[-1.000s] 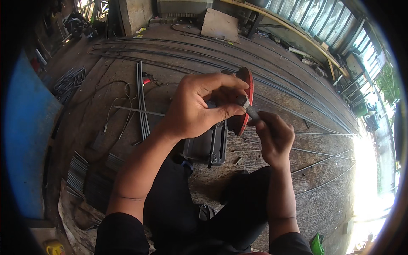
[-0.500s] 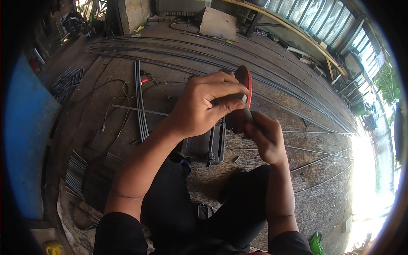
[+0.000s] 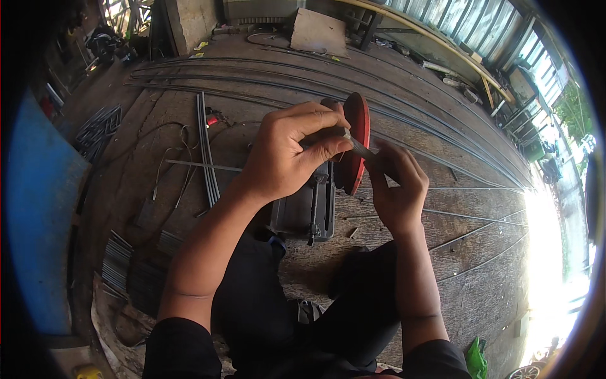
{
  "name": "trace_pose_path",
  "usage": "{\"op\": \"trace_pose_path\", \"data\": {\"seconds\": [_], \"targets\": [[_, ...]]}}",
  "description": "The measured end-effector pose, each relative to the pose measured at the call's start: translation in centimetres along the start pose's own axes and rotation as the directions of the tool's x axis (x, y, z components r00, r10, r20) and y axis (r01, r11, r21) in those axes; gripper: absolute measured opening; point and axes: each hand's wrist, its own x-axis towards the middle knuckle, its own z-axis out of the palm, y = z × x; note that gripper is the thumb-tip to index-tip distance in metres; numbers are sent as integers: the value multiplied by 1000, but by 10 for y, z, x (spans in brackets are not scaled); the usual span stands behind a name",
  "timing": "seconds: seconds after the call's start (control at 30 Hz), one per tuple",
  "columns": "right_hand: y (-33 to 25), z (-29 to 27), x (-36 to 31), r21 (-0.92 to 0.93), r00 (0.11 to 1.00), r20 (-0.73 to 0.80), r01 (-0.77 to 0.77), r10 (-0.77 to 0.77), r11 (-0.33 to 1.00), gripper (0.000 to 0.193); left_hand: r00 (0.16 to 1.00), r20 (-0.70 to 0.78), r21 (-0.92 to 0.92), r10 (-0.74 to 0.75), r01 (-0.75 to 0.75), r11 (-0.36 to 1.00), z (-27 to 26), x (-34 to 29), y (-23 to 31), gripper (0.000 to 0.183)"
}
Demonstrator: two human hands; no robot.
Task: Cutting metal rods into shorter segments using a chop saw.
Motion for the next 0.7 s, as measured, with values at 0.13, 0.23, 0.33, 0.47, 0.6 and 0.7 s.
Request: {"op": "trace_pose_path", "data": {"seconds": [0.13, 0.23, 0.33, 0.47, 0.6, 0.7], "targets": [[21, -16, -4, 315, 833, 541, -330, 117, 890, 22, 990, 44, 117, 134, -138, 983, 9, -2, -3, 22], [21, -10, -10, 307, 849, 491, -378, 195, 873, 14, 996, 38, 113, 75, -79, 990, 7, -2, -1, 20], [18, -5, -9, 153, 961, 253, -157, 115, 976, 10, 980, -61, -103, -190, 183, 978, 1, -6, -8, 21], [9, -14, -3, 18, 975, 178, -138, 133, 990, 12, 948, -227, -193, -221, 178, 965, -24, -5, -23, 28], [40, 20, -14, 322, 869, 464, -347, 172, 881, 22, 856, -264, -111, -444, 430, 896, -56, -13, -48, 28], [41, 74, -20, 217, 814, 558, -330, 160, 919, 29, 814, -254, -129, -523, 507, 852, -81, -29, -79, 23]]}}
